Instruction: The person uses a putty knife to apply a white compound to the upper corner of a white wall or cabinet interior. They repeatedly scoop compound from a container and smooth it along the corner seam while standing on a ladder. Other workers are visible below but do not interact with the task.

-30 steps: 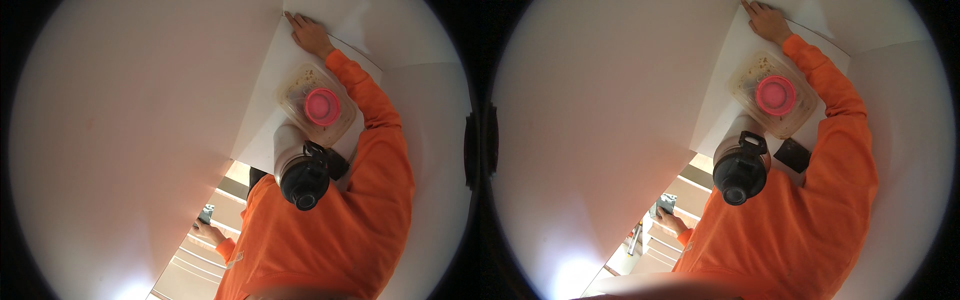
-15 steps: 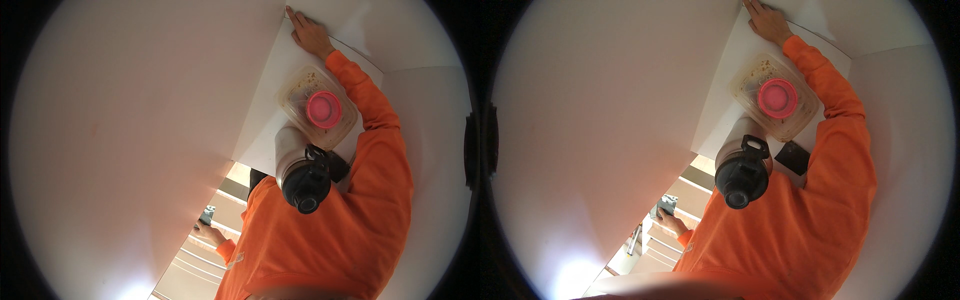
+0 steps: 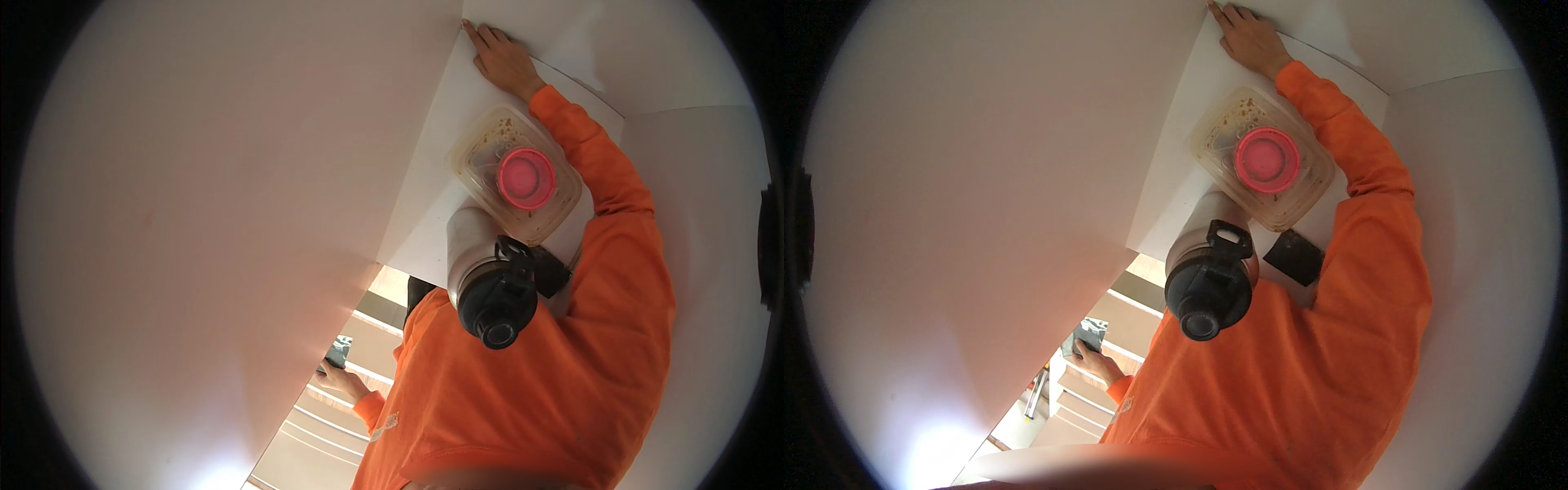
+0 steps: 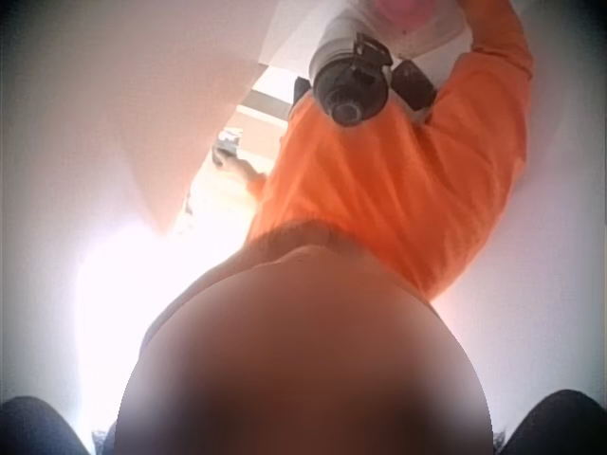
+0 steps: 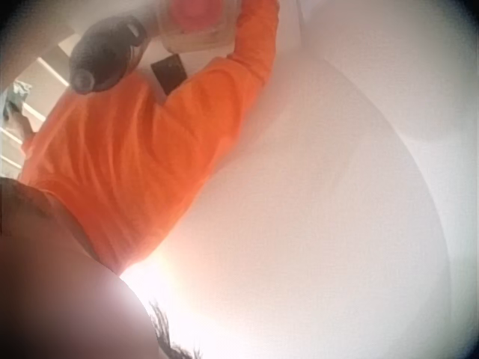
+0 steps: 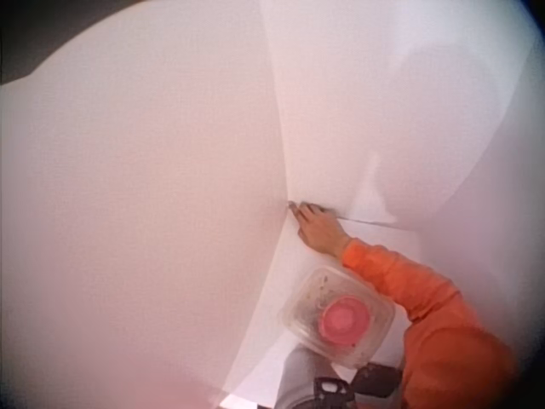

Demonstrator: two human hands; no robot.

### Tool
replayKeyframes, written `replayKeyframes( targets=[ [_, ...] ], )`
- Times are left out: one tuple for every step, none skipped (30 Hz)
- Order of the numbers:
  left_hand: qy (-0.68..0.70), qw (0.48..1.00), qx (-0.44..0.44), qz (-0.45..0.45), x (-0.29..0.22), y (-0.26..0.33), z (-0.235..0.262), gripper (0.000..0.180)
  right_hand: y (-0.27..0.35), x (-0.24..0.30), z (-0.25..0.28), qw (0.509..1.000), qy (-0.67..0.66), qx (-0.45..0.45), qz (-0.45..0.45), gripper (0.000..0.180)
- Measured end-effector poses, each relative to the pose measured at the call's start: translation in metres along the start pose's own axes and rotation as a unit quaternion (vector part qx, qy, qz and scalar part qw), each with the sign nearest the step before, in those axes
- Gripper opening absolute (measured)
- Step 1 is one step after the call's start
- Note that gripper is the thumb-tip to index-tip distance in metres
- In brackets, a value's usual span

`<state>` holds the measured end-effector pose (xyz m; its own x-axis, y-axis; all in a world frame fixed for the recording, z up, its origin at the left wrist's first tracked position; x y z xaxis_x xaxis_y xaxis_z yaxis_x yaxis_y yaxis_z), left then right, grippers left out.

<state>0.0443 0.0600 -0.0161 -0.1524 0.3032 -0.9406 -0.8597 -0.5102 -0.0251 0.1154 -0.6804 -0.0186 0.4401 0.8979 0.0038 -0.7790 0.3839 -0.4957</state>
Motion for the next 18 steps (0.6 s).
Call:
replayKeyframes(
  targets=[
    [-0.001, 1.0, -0.002, -0.001, 0.0, 0.0, 0.0, 0.036, 0.0, -0.001, 0.002, 1.0, -0.011, -0.01, -0.001, 0.07],
    [-0.002, 1.0, -0.004, 0.004, 0.0, 0.0, 0.001, 0.037, -0.001, -0.001, 0.004, 1.0, -0.023, -0.021, -0.002, 0.07],
    [-0.003, 1.0, -0.004, 0.009, 0.0, 0.001, 0.0, 0.037, -0.001, -0.002, 0.006, 0.999, -0.034, -0.03, -0.003, 0.071],
    [0.007, 1.0, -0.005, 0.012, -0.001, 0.001, 0.0, 0.038, -0.002, -0.003, 0.006, 0.999, -0.033, -0.024, -0.009, 0.071],
    [-0.006, 1.0, -0.005, 0.017, -0.002, 0.002, 0.0, 0.038, -0.002, -0.003, 0.005, 0.999, -0.032, -0.017, -0.016, 0.071],
    [-0.008, 1.0, -0.005, 0.02, -0.003, 0.003, -0.001, 0.037, -0.003, -0.004, 0.005, 0.999, -0.031, -0.01, -0.022, 0.072],
    [-0.009, 1.0, -0.005, 0.022, -0.005, 0.004, -0.002, 0.037, -0.004, -0.003, 0.007, 0.999, -0.03, -0.016, -0.025, 0.072],
    [-0.006, 1.0, -0.005, 0.023, -0.006, 0.005, -0.003, 0.036, -0.004, -0.003, 0.008, 0.999, -0.029, -0.022, -0.027, 0.072],
    [-0.003, 1.0, -0.004, 0.023, -0.007, 0.005, -0.004, 0.036, -0.005, -0.002, 0.009, 0.999, -0.029, -0.028, -0.029, 0.072],
    [0.013, 1.0, -0.002, 0.018, -0.009, 0.006, -0.006, 0.035, -0.006, -0.002, 0.01, 0.999, -0.03, -0.028, -0.029, 0.071],
    [0.003, 1.0, -0.004, 0.019, -0.009, 0.006, -0.006, 0.034, -0.008, -0.001, 0.011, 0.999, -0.032, -0.028, -0.029, 0.071],
    [0.005, 1.0, -0.004, 0.013, -0.01, 0.006, -0.007, 0.033, -0.009, -0.001, 0.012, 0.999, -0.033, -0.028, -0.03, 0.071],
    [0.021, 1.0, 0.001, 0.001, -0.011, 0.005, -0.008, 0.032, -0.01, 0.0, 0.012, 0.998, -0.035, -0.03, -0.03, 0.071],
    [0.003, 1.0, 0.001, 0.002, -0.01, 0.005, -0.007, 0.032, -0.01, 0.0, 0.013, 0.998, -0.037, -0.032, -0.031, 0.071],
    [-0.002, 1.0, 0.006, -0.004, -0.01, 0.004, -0.007, 0.032, -0.011, 0.0, 0.014, 0.998, -0.039, -0.035, -0.033, 0.07],
    [-0.007, 1.0, 0.011, -0.01, -0.01, 0.003, -0.007, 0.032, -0.011, 0.0, 0.013, 0.998, -0.035, -0.028, -0.033, 0.07],
    [-0.008, 1.0, 0.008, -0.013, -0.009, 0.003, -0.006, 0.031, -0.011, 0.0, 0.013, 0.999, -0.033, -0.023, -0.034, 0.069],
    [-0.009, 1.0, 0.006, -0.015, -0.009, 0.003, -0.006, 0.031, -0.011, 0.001, 0.012, 0.999, -0.029, -0.017, -0.034, 0.069]
  ],
)
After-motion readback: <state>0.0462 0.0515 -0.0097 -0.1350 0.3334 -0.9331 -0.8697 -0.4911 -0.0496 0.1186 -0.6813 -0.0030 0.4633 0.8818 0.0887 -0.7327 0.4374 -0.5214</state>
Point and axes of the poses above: each hand's wrist, its own y-axis away from the middle knuckle, its own z-axis out of the back of the hand, x = y × z, the point moved 6 cm from there along -y, towards the middle knuckle, and after that the axes turned 10 degrees about -z, right-handed, at the moved point
